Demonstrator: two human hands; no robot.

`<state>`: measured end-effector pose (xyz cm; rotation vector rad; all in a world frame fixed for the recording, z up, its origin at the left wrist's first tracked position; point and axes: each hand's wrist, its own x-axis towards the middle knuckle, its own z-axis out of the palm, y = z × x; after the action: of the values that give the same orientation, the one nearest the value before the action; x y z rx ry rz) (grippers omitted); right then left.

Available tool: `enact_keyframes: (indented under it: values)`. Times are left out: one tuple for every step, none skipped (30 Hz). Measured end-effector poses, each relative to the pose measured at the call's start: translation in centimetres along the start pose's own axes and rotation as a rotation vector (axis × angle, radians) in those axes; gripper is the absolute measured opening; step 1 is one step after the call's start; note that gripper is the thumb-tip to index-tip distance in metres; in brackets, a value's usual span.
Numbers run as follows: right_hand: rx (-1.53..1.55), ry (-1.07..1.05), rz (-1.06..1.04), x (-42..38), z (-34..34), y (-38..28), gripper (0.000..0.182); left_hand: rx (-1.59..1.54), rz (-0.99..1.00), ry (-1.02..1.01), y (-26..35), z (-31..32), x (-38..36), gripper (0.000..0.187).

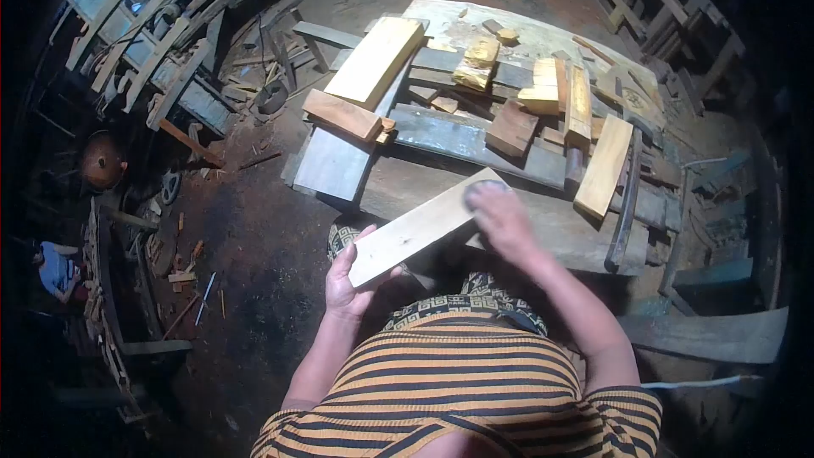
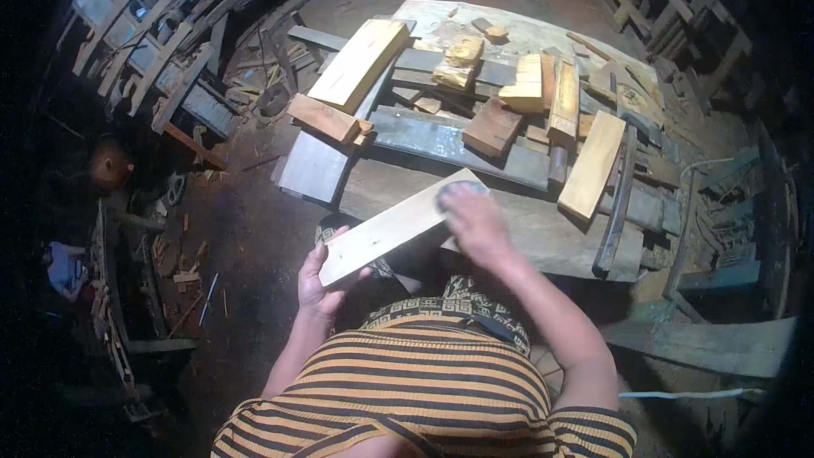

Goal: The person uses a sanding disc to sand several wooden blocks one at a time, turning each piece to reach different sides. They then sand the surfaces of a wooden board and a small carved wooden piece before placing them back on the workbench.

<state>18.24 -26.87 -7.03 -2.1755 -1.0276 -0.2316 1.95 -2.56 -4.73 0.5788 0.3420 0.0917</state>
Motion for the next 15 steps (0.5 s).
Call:
enact_keyframes:
  values:
    - [0.143, -0.042, 0.163, -0.5, -0.8, 1.6, 0.031, 0.062, 0.004, -0.02, 0.4, 0.2, 0.2, 0.061]
    - [0.286, -0.083, 0.325, -0.4, -1.2, 2.4, 0.035, 0.177, 0.073, -0.062, 1.3, 0.7, 0.2, 0.064]
    - [0.289, -0.083, 0.315, 0.1, -1.7, 1.9, 0.035, 0.294, 0.141, -0.102, 2.3, 1.4, 0.2, 0.066]
    - [0.373, -0.027, 0.314, 0.6, -3.0, 1.0, 0.034, 0.244, 0.198, -0.077, 3.3, 2.9, -0.1, 0.063]
    - [0.456, 0.028, 0.314, 1.0, -4.1, 0.1, 0.034, 0.36, 0.261, -0.035, 4.5, 4.6, -0.9, 0.062]
    - [0.411, 0.067, 0.253, 1.5, -4.7, -0.7, 0.033, 0.49, 0.314, -0.065, 5.5, 5.2, -1.1, 0.062]
    - [0.413, 0.069, 0.246, 2.0, -5.0, -1.3, 0.033, 0.62, 0.368, -0.096, 6.2, 5.6, -1.4, 0.062]
    - [0.434, 0.141, 0.222, 2.6, -5.2, -1.9, 0.033, 0.768, 0.356, -0.097, 6.6, 6.1, -1.8, 0.057]
    - [0.455, 0.212, 0.195, 3.2, -5.2, -2.3, 0.033, 1.06, 0.389, -0.102, 6.9, 6.6, -1.8, 0.051]
    - [0.471, 0.267, 0.178, 3.8, -4.9, -2.3, 0.033, 1.297, 0.51, -0.221, 6.8, 6.5, -1.1, 0.05]
    - [0.472, 0.269, 0.17, 4.6, -4.7, -2.3, 0.033, 1.532, 0.628, -0.344, 6.5, 6.0, -0.2, 0.051]
    - [0.469, 0.276, 0.173, 5.2, -4.4, -2.3, 0.033, 1.637, 0.703, -0.466, 6.3, 5.7, 0.3, 0.057]
    - [0.462, 0.285, 0.18, 5.9, -4.2, -2.1, 0.033, 1.685, 0.794, -0.575, 5.8, 5.2, 0.9, 0.058]
    - [0.444, 0.261, 0.176, 6.5, -3.7, -2.1, 0.033, 1.711, 0.777, -0.581, 5.5, 4.8, 0.8, 0.056]
    - [0.396, 0.21, 0.171, 7.0, -3.0, -1.7, 0.034, 1.737, 0.759, -0.584, 5.2, 4.5, 0.6, 0.053]
